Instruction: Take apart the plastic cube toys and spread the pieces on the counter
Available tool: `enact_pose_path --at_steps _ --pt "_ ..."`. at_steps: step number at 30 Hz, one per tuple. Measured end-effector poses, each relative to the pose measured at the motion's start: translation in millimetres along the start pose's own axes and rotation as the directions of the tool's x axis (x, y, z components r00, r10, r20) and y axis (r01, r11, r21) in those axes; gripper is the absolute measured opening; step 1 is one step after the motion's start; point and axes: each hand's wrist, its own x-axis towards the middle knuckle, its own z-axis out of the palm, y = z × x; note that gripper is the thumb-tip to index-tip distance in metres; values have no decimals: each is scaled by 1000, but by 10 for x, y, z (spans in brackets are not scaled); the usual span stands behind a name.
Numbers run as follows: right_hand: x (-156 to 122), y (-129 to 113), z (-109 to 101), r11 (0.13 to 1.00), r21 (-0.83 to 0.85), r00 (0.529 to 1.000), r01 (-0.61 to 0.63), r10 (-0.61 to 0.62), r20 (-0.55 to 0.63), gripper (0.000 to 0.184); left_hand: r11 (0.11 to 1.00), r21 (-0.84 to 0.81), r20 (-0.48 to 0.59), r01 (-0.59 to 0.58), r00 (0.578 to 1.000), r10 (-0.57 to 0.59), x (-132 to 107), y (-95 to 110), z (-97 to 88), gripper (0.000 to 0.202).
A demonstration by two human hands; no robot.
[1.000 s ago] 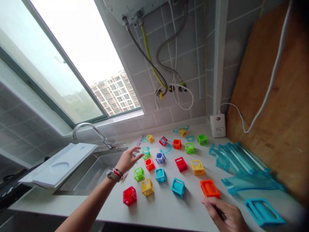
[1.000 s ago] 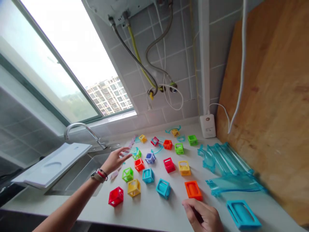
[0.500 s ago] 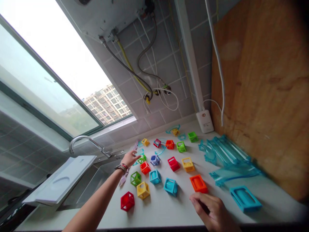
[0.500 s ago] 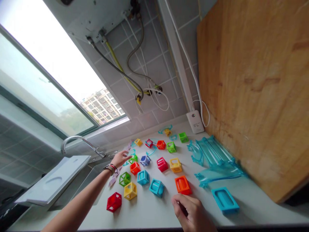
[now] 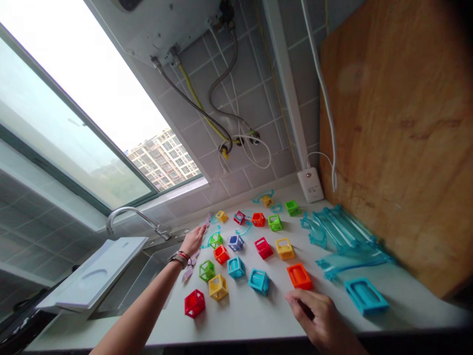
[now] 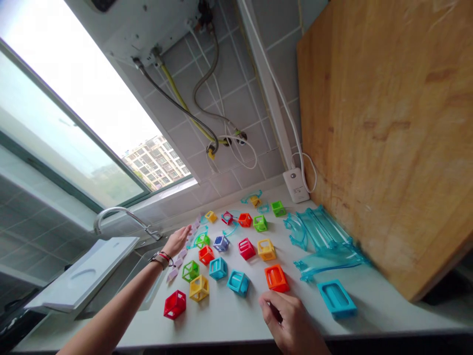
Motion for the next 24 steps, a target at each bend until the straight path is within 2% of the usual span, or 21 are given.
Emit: enact_pose_path --at_steps 3,5,6,8,10,13,16,18,20,24 --pt "-6 -35 0 999 -10 999 -45 45 27 27 997 -57 -9 -44 999 44 -229 109 -48 60" --pt "7 -87 -15 998 -19 998 -63 63 29 27 986 -139 3 -91 996 92 -494 232 -50 59" --pt "19 -114 -25 998 -22 998 -65 65 27 26 974 -192 18 -120 992 126 -665 306 -44 57" --pt "47 -154 -42 998 -27 998 -59 59 18 25 894 -409 27 -185 976 214 -1072 465 -19 50" --pt "59 -172 -55 999 -20 999 -45 45 3 23 824 -526 40 -213 961 274 -1526 623 33 42" --pt "6 -196 -85 1000 7 998 -5 6 -58 23 734 -666 28 -135 978 205 -2170 852 210 36" --pt "-110 -260 -181 998 -19 987 54 -56 -149 22 585 -810 91 46 995 48 -2656 1088 492 45" --pt "-171 -320 -301 992 -72 965 100 -114 -235 19 509 -853 156 113 987 42 -2888 1247 658 48" --pt "-191 -366 -454 984 -142 927 106 -149 -344 19 472 -872 210 134 971 112 -3067 1387 740 45" --pt "-145 -327 -763 960 -280 818 -8 -154 -554 23 446 -888 239 113 942 237 -3319 1548 649 40"
